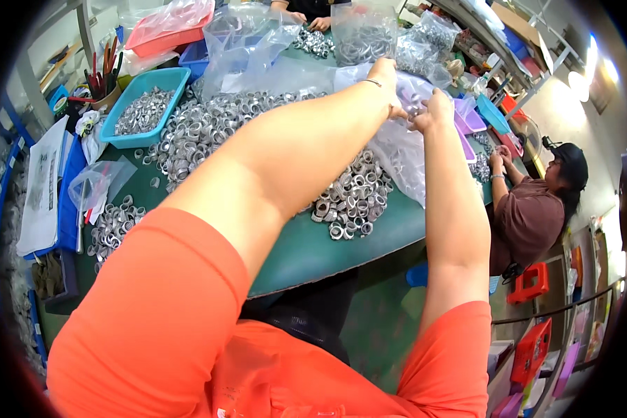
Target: The person unpackages sample rings, compares them against a reference sheet, and sorts metal rings from a pile on the table by hand before walking away from the workstation.
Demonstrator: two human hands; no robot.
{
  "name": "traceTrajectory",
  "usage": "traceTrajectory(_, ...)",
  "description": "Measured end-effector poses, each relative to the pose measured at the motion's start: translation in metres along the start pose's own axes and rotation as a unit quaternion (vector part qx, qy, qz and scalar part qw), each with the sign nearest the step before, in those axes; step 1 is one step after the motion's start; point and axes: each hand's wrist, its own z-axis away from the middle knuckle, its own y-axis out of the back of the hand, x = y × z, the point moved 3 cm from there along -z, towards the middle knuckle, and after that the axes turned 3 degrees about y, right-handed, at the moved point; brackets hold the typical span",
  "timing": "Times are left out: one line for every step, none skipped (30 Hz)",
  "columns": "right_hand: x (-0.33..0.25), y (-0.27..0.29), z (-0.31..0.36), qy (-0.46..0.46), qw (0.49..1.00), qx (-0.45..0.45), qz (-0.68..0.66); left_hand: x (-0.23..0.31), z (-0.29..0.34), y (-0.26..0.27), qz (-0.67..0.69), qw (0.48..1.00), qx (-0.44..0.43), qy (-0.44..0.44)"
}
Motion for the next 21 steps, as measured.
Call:
traceTrajectory(0.011,0.008,-0.01,-0.025,0.999,-0.02,0.043,0.002,-0.003,0.012,-0.046,0.996,0.073,0.004)
traceTrajectory(0.017,0.016,-0.021,0.044,0.997,-0.021,0.063,0.004,-0.007,0.019,-0.041,0.996,0.083,0.006)
traceTrajectory(0.023,0.028,-0.035,0.108,0.99,-0.022,0.083,0.006,-0.008,0.023,-0.04,0.998,0.042,-0.035)
traceTrajectory(0.024,0.03,-0.034,0.107,0.98,-0.06,0.156,0.013,-0.005,0.039,-0.036,0.996,0.015,-0.082)
traceTrajectory(0.02,0.034,-0.019,0.237,0.92,-0.039,0.309,0.018,0.013,0.05,-0.016,0.992,0.007,-0.126)
traceTrajectory(0.027,0.012,0.038,0.358,0.922,-0.052,0.141,0.031,0.039,0.062,0.002,0.984,0.007,-0.178)
traceTrajectory(0.027,0.002,0.086,0.394,0.901,-0.087,0.162,0.038,0.055,0.076,0.027,0.989,-0.052,-0.138)
traceTrajectory(0.031,-0.003,0.127,0.431,0.876,-0.121,0.18,0.046,0.071,0.09,0.053,0.987,-0.115,-0.098)
traceTrajectory(0.049,-0.015,0.162,0.457,0.831,-0.191,0.253,0.049,0.107,0.109,0.059,0.978,-0.168,-0.112)
traceTrajectory(0.064,-0.026,0.2,0.488,0.772,-0.256,0.317,0.043,0.154,0.122,0.059,0.964,-0.227,-0.127)
traceTrajectory(0.087,-0.041,0.235,0.473,0.736,-0.388,0.291,0.038,0.19,0.14,0.048,0.937,-0.325,-0.118)
traceTrajectory(0.11,-0.048,0.256,0.495,0.655,-0.504,0.269,0.025,0.219,0.157,0.039,0.896,-0.432,-0.095)
traceTrajectory(0.128,-0.046,0.279,0.459,0.618,-0.575,0.277,0.0,0.242,0.175,-0.005,0.926,-0.374,-0.044)
traceTrajectory(0.145,-0.053,0.3,0.36,0.646,-0.651,0.172,-0.025,0.267,0.189,-0.049,0.948,-0.316,0.008)
traceTrajectory(0.168,-0.063,0.32,0.424,0.57,-0.665,0.23,-0.046,0.293,0.208,-0.131,0.967,-0.193,0.107)
traceTrajectory(0.183,-0.07,0.338,0.484,0.486,-0.666,0.293,-0.071,0.307,0.225,-0.062,0.957,-0.197,0.203)
traceTrajectory(0.196,-0.071,0.349,0.472,0.478,-0.676,0.302,-0.096,0.315,0.247,-0.077,0.953,-0.144,0.254)
traceTrajectory(0.204,-0.072,0.358,0.462,0.467,-0.687,0.31,-0.119,0.324,0.266,-0.006,0.951,-0.124,0.284)
traceTrajectory(0.207,-0.076,0.366,0.463,0.475,-0.686,0.299,-0.137,0.334,0.282,0.059,0.949,-0.103,0.291)
traceTrajectory(0.207,-0.077,0.368,0.455,0.477,-0.685,0.31,-0.159,0.338,0.3,0.14,0.939,-0.099,0.299)
traceTrajectory(0.207,-0.075,0.368,0.46,0.481,-0.675,0.319,-0.178,0.337,0.318,0.269,0.91,-0.097,0.301)
